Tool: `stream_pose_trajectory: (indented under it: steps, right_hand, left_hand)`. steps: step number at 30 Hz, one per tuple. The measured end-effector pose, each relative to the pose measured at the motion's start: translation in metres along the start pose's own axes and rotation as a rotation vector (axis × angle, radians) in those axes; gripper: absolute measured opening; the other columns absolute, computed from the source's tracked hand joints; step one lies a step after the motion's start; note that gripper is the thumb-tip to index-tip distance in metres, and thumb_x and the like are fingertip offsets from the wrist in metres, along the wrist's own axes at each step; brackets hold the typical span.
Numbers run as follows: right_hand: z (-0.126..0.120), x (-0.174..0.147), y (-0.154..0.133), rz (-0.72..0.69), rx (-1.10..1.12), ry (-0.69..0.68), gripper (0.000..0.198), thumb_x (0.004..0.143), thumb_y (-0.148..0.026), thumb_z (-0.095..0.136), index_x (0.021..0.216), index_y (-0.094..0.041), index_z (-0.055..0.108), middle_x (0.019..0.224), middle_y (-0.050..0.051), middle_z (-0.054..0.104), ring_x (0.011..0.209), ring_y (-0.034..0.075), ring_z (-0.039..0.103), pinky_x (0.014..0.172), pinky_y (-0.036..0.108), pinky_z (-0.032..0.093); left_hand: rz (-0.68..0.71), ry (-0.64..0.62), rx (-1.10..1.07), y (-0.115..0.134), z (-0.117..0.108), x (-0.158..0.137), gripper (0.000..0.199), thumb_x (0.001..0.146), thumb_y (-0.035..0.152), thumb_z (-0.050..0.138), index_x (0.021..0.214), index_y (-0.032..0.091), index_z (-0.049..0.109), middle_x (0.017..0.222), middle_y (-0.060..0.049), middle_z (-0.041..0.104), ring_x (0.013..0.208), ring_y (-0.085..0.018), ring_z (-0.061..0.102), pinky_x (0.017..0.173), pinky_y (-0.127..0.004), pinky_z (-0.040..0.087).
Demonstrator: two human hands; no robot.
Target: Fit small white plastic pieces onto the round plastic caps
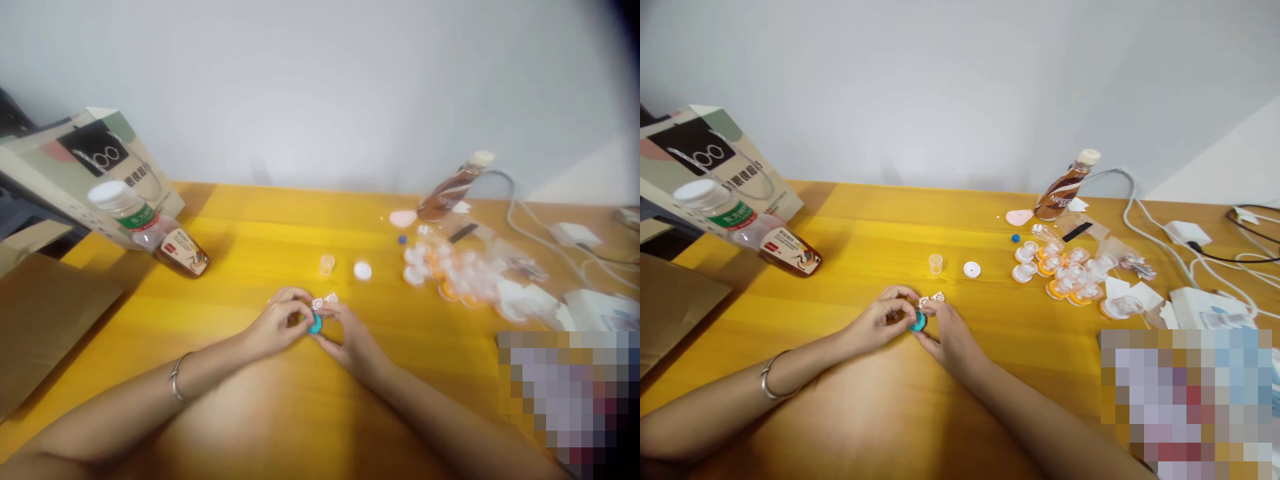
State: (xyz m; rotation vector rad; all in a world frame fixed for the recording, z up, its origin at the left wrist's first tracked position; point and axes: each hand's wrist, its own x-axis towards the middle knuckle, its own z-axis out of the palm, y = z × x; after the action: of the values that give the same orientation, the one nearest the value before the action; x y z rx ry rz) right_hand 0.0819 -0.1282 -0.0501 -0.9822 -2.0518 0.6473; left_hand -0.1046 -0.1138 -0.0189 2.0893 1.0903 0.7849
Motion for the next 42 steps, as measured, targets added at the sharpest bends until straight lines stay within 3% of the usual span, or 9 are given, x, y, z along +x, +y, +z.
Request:
stream_pose_trajectory:
  steps: [15,21,30,42]
  right_hand:
    - [0.000,0.000,-0.001,-0.014,-0.021,0.020,0.037,0.076,-0.018,0.059,0.109,-0.019,0.043,0.103,0.011,0.060,0.095,0.023,0.060,0.081,0.040,0.052]
    - [-0.001,0.001,0.001,0.022,-0.034,0.031,0.034,0.076,-0.020,0.059,0.107,-0.020,0.046,0.100,0.010,0.061,0.093,0.022,0.061,0.080,0.038,0.052]
    - [-0.007,0.007,0.001,-0.009,-0.115,0.034,0.028,0.076,-0.017,0.057,0.103,-0.022,0.051,0.095,0.005,0.064,0.088,0.021,0.061,0.078,0.037,0.051]
    - [-0.012,0.009,-0.002,-0.052,-0.131,0.029,0.024,0.079,-0.017,0.056,0.101,-0.026,0.056,0.092,0.004,0.067,0.086,0.021,0.061,0.076,0.038,0.051]
  left_hand:
    - [-0.004,0.035,0.039,-0.001,0.003,0.000,0.007,0.079,0.022,0.057,0.079,0.018,0.063,0.098,-0.006,0.056,0.094,-0.017,0.052,0.084,-0.033,0.041]
    - [0.092,0.084,0.137,0.004,-0.004,0.000,0.012,0.084,0.022,0.051,0.086,0.020,0.063,0.097,-0.006,0.058,0.098,-0.018,0.051,0.086,-0.035,0.039]
    - [0.311,-0.030,0.393,-0.002,-0.012,-0.014,0.031,0.087,0.019,0.044,0.117,0.021,0.052,0.110,-0.007,0.062,0.103,-0.018,0.054,0.085,-0.032,0.040]
    - [0.332,-0.027,0.413,-0.010,-0.009,-0.014,0.032,0.087,0.019,0.043,0.118,0.022,0.050,0.116,-0.008,0.060,0.102,-0.016,0.056,0.086,-0.032,0.037]
